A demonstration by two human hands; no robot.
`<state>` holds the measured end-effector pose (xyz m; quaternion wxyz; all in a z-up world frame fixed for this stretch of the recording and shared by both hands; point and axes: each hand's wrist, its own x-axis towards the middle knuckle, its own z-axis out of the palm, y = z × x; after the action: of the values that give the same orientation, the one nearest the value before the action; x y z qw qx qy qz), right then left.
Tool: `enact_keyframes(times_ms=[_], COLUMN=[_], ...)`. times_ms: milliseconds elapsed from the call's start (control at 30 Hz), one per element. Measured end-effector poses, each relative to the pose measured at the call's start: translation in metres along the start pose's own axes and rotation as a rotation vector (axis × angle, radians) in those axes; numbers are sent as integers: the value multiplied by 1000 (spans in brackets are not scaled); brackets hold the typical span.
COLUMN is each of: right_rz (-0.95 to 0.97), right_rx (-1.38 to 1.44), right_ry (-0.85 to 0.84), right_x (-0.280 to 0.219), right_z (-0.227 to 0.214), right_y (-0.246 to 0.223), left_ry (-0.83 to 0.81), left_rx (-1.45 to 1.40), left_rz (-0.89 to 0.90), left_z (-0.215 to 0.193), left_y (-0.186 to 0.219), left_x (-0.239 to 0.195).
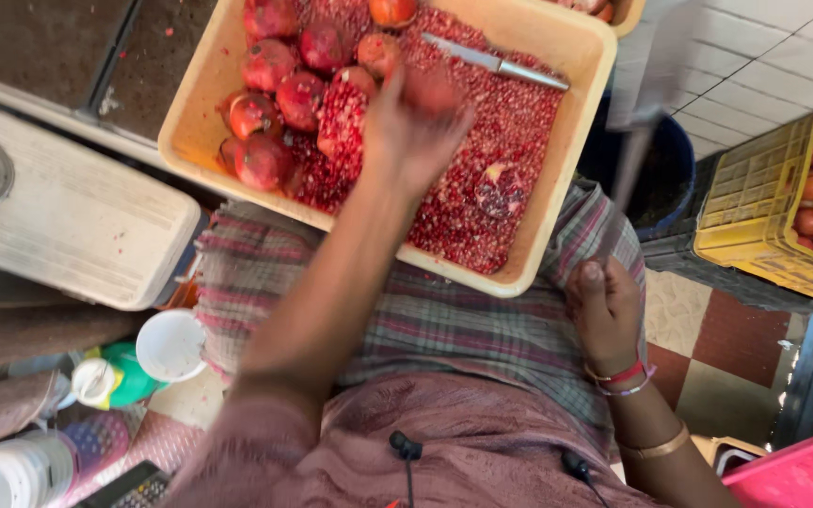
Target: The person uses a knife to cut and separate pomegranate seeds from the fruit, dropping the seeds into a large plastic tub. The person handles multiple pomegranates one at a time, using the knife to split the fruit and extract the arils.
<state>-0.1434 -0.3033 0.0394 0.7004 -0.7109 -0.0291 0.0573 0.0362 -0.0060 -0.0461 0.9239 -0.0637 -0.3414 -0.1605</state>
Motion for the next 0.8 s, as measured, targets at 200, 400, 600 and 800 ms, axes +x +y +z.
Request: enact_keyframes(times_ms=[200, 400, 600, 800], right_rz=[103, 91, 59, -77], right_rx=[118, 195, 231, -153], right_ry=[62, 67, 14, 43], right_x=[-12, -15, -6, 35], right_z=[9, 4, 6, 15], right_y=[23, 33, 25, 17], left_ry=[710, -233, 176, 716], left_rx=[2203, 2490, 2539, 1568], left_rz=[-748, -1063, -1024, -524], left_z=[-22, -19, 20, 35], left_y=[-6, -63, -96, -71], left_x=[49, 55, 14, 11])
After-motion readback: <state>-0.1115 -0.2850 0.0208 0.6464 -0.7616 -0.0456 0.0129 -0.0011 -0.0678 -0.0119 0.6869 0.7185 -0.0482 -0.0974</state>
